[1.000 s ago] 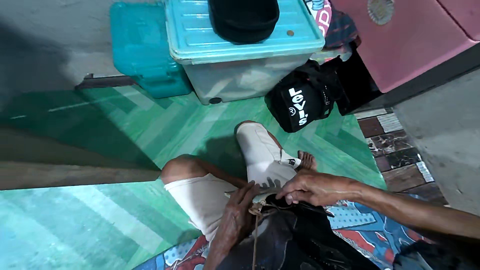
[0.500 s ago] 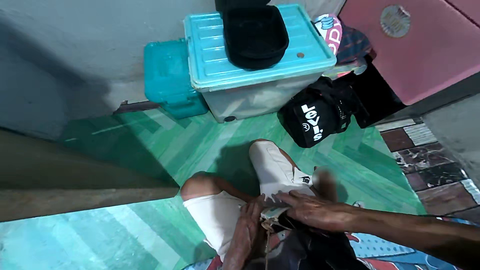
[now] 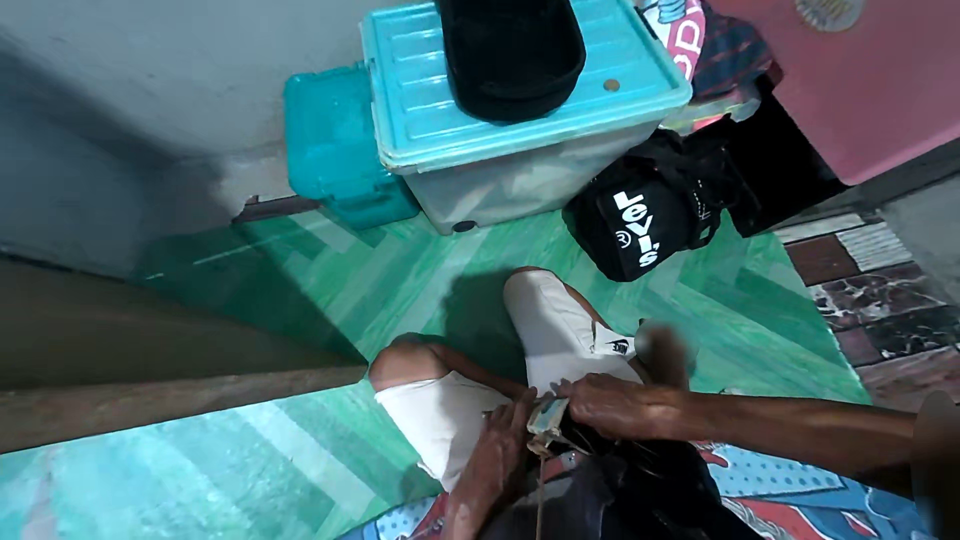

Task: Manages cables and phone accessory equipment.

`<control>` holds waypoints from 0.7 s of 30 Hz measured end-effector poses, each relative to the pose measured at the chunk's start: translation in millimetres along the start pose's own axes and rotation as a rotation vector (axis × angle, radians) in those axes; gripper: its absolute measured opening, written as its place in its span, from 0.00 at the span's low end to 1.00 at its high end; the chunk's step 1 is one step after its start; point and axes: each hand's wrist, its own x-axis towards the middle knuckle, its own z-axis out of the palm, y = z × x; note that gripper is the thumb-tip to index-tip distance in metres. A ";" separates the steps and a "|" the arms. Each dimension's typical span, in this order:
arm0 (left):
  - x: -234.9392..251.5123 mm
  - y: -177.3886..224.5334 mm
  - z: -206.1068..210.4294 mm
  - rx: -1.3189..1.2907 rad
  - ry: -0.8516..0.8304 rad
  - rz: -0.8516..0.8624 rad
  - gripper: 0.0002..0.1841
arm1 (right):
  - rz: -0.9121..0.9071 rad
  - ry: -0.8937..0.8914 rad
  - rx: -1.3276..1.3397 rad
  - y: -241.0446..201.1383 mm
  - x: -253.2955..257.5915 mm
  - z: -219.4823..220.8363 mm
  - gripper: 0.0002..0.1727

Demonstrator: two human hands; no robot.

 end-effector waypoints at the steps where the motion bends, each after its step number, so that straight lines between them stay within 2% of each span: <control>1: -0.2 -1.8 -0.8 -0.027 -0.026 -0.003 0.32 | 0.004 0.002 0.000 -1.5 1.4 0.5 0.05; 9: 0.6 -8.6 0.2 -0.092 -0.057 0.014 0.37 | -0.075 0.067 0.032 7.7 9.4 11.7 0.06; 13: 1.1 -17.2 -3.0 -0.171 -0.108 0.014 0.45 | -0.093 0.050 0.017 6.3 12.7 13.5 0.07; 18: 0.2 -7.7 -2.4 -0.077 -0.156 -0.089 0.50 | -0.131 0.025 -0.006 -0.2 14.5 15.5 0.09; 21: 2.2 -0.8 -10.0 -0.038 -0.207 -0.075 0.48 | -0.179 0.121 -0.036 3.6 7.9 21.6 0.09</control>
